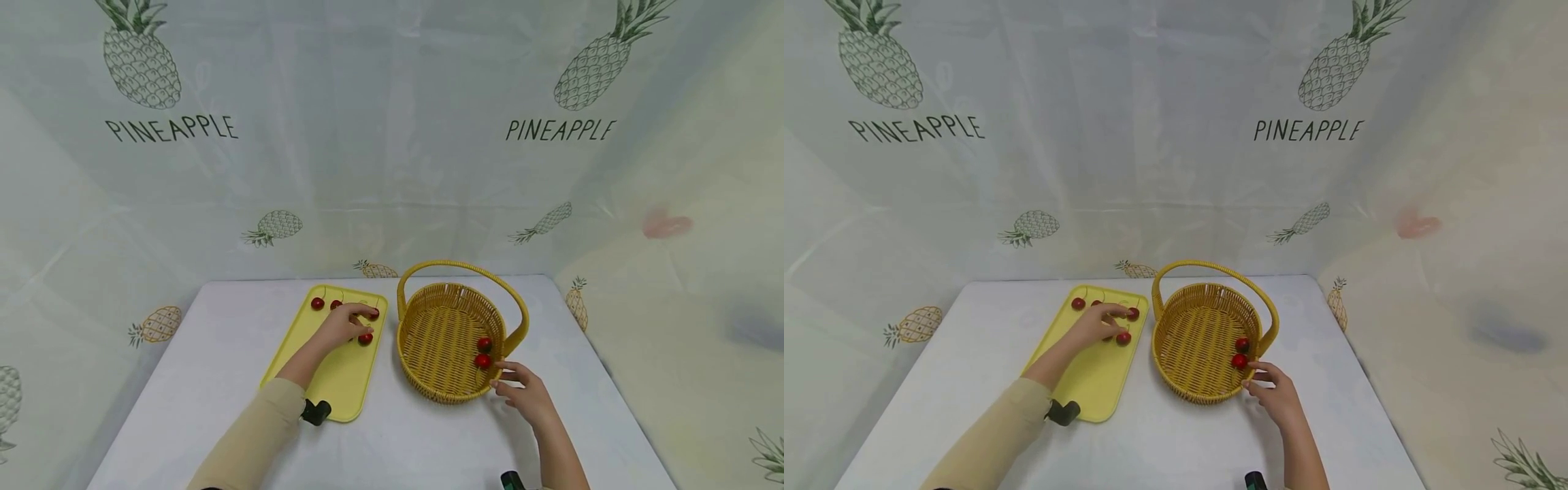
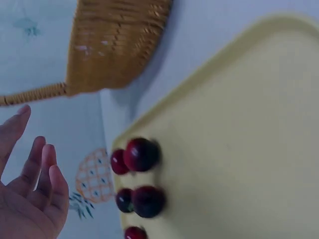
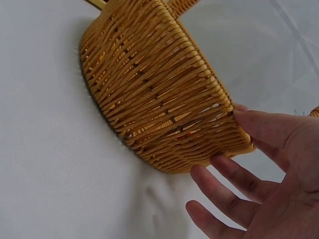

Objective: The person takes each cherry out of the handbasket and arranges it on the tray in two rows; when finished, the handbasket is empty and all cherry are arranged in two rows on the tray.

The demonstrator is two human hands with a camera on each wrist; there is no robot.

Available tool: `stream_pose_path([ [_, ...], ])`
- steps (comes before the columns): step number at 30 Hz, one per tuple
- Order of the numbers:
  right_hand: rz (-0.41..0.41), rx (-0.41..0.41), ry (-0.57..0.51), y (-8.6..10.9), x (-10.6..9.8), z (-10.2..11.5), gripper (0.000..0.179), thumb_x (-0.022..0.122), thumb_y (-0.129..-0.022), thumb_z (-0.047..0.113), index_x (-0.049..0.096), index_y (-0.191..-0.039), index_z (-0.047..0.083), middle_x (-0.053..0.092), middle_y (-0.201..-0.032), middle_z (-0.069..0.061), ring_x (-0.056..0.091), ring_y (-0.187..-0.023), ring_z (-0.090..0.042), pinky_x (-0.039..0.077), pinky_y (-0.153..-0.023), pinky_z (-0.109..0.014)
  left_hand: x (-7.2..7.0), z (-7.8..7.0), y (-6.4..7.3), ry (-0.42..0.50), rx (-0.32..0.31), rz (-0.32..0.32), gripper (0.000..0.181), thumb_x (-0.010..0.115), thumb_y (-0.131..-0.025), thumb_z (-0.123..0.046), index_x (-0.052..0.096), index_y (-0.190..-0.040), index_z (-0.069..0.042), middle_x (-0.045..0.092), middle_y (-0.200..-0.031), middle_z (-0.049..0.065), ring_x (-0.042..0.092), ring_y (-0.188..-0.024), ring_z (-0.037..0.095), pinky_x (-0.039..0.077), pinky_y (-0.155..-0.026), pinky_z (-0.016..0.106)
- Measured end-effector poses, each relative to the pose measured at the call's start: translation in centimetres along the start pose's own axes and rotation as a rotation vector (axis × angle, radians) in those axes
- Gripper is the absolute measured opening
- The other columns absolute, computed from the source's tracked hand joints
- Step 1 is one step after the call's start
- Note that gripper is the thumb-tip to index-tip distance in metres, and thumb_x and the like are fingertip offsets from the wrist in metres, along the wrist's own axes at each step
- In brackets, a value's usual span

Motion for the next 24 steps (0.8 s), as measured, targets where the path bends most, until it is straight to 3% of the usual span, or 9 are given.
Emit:
stream_pose_path([
  [6, -0.005, 0.003, 0.001, 0.0, 0.0, -0.1, 0.046, 0.071, -0.091, 0.018, 0.056, -0.131, 0.003, 0.059, -0.120, -0.021, 0.067, -0.090, -0.025, 0.055, -0.077, -0.044, 1.8, -2.8, -0.4, -0.017, 0.077, 0.071, 0.034, 0.075, -0.087, -0.010, 0.069, -0.120, -0.013, 0.064, -0.108, 0.006, 0.059, -0.087, 0.017, 0.051, -0.065, 0.030],
  [9, 0.001, -0.003, 0.002, 0.0, 0.0, -0.1, 0.046, 0.070, -0.091, 0.018, 0.056, -0.132, 0.003, 0.059, -0.121, -0.021, 0.067, -0.091, -0.025, 0.055, -0.078, -0.044, 2.8, -4.1, -0.6, -0.005, 0.099, 0.111, 0.034, 0.074, -0.088, -0.012, 0.069, -0.121, -0.013, 0.064, -0.107, 0.005, 0.059, -0.087, 0.016, 0.051, -0.065, 0.031],
  [15, -0.002, -0.005, -0.005, 0.0, 0.0, -0.1, 0.045, 0.070, -0.091, 0.017, 0.056, -0.131, 0.003, 0.059, -0.120, -0.021, 0.067, -0.090, -0.025, 0.055, -0.076, -0.044, 4.8, -6.6, -1.2, 0.049, 0.084, 0.164, 0.035, 0.075, -0.088, -0.014, 0.068, -0.122, -0.015, 0.063, -0.110, 0.006, 0.059, -0.088, 0.015, 0.051, -0.070, 0.031],
  [20, 0.000, -0.012, -0.005, 0.0, 0.0, -0.1, 0.045, 0.069, -0.091, 0.017, 0.056, -0.132, 0.003, 0.059, -0.120, -0.021, 0.067, -0.090, -0.026, 0.055, -0.077, -0.044, 6.5, -8.3, -2.0, 0.066, 0.137, 0.202, 0.038, 0.075, -0.088, -0.012, 0.066, -0.125, -0.010, 0.063, -0.112, 0.009, 0.058, -0.086, 0.013, 0.050, -0.070, 0.028],
  [24, -0.001, -0.022, -0.005, 0.0, 0.0, -0.1, 0.045, 0.070, -0.091, 0.017, 0.055, -0.132, 0.003, 0.059, -0.119, -0.021, 0.067, -0.090, -0.026, 0.055, -0.076, -0.044, 7.7, -9.4, -2.7, 0.057, 0.152, 0.236, 0.038, 0.075, -0.088, -0.015, 0.067, -0.125, -0.013, 0.063, -0.112, 0.007, 0.058, -0.086, 0.012, 0.050, -0.071, 0.028],
])
Point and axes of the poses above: each hand's wrist, its own y-axis away from the middle knuckle, its own x-axis out of the palm, z = x × y, the point moved 3 cm from there along -y, towards the middle knuckle
